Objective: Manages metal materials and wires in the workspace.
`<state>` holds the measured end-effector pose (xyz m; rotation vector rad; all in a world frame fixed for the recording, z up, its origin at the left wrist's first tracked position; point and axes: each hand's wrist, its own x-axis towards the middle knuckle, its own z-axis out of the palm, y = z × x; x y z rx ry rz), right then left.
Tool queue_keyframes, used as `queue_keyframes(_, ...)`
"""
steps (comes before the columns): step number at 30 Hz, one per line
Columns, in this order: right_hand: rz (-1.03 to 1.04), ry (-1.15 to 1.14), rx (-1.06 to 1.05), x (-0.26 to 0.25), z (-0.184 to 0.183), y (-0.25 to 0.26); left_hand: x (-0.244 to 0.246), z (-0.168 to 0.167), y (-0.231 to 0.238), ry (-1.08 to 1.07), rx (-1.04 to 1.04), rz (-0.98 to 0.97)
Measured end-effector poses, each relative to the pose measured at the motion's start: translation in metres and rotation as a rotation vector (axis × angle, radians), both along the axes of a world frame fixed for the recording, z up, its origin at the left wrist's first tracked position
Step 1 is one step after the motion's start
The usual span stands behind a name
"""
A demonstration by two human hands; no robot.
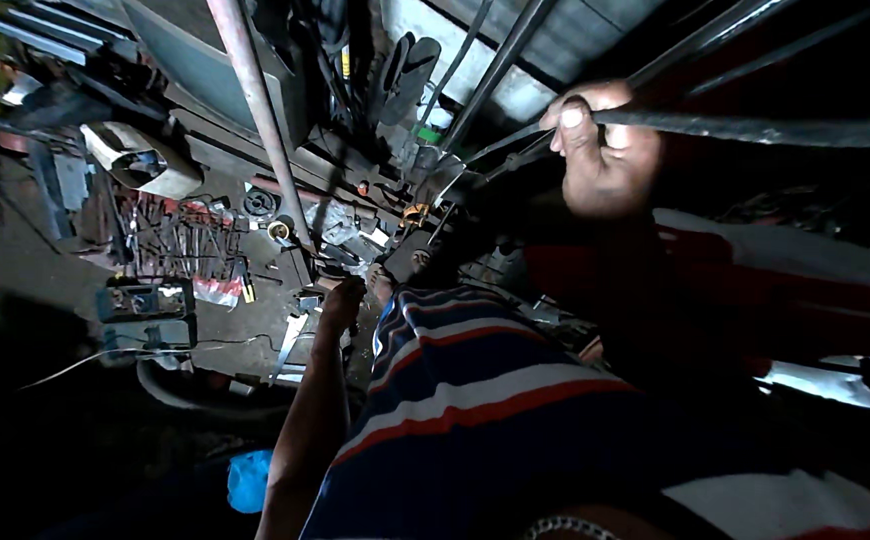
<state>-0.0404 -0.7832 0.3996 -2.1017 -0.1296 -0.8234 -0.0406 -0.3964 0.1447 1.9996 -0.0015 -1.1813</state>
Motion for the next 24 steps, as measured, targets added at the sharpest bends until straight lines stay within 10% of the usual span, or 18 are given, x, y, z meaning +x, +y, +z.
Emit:
queue_keyframes(9,-0.016,0.081,0.023,-0.013,0.004,0.029,-0.012,0.005,0.009,-0.058,0.036,-0.038)
queue_keyframes(16,0.031,0.510,0.241,-0.019,-0.015,0.069,0.009,0.079,-0.054,-0.280,-0.339,0.027)
queue_keyframes(24,0.425,0.483,0.408,-0.001,-0.005,0.124,0.019,0.168,-0.094,-0.502,-0.538,-0.029)
